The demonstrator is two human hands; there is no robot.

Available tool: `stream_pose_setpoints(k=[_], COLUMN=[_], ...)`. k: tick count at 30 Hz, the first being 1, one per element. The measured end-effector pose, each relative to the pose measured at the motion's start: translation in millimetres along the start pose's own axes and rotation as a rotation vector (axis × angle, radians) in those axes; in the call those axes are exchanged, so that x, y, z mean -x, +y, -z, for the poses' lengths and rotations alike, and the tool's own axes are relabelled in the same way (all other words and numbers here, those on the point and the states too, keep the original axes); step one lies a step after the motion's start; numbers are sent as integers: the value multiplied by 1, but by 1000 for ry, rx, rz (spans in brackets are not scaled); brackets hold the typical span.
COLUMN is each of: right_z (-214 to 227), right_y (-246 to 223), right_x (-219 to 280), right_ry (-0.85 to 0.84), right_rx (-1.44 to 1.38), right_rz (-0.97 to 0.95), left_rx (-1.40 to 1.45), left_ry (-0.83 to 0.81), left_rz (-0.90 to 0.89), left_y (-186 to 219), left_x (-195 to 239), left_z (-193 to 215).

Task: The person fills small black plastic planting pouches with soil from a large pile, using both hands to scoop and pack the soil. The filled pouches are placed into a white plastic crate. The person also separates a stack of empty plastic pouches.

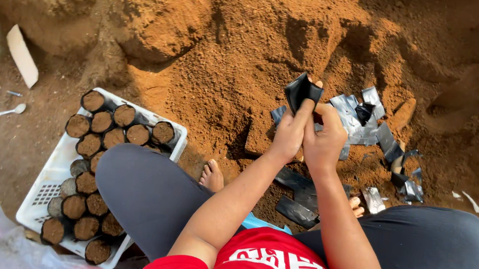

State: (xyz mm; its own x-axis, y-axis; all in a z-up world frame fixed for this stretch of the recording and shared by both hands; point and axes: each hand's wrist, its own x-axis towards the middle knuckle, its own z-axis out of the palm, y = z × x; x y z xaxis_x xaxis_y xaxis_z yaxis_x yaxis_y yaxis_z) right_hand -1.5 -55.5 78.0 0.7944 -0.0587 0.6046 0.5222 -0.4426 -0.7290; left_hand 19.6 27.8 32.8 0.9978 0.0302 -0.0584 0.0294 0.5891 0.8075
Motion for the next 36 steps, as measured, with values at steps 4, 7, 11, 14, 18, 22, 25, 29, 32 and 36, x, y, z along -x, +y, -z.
stream_pose_setpoints(k=[4,7,11,14,18,22,25,29,32,36], right_z=[-18,-19,-7,-9,-3,30,26,-10,-25,-27], right_y=[15,39,62,72,100,130,117,60,27,22], right_x=[2,-6,-2,13,3,-29,-44,-34,-37,-45], right_ry=[112,253,376,434,531,541,381,2,-239,-234], right_rx=[-378,-868,-1058,-1081,-951,-848,-224,53,-3,73], right_rz=[-375,-717,-754,-784,-789,-623,-411,-157,-142,-168], left_rx=[150,514,543,575,553,274,224,293,351,374], left_ry=[-14,-4,90,99,255,223,85,-4,-122,-237], left_rz=[-193,-122,-53,-56,-96,-138,6,139,176,272], left_y=[17,28,31,20,18,33,35,23,18,13], left_x=[5,-1,-8,-10,-23,-41,-47,-45,-47,-48], left_z=[-8,-10,-10,-13,-5,28,36,34,34,45])
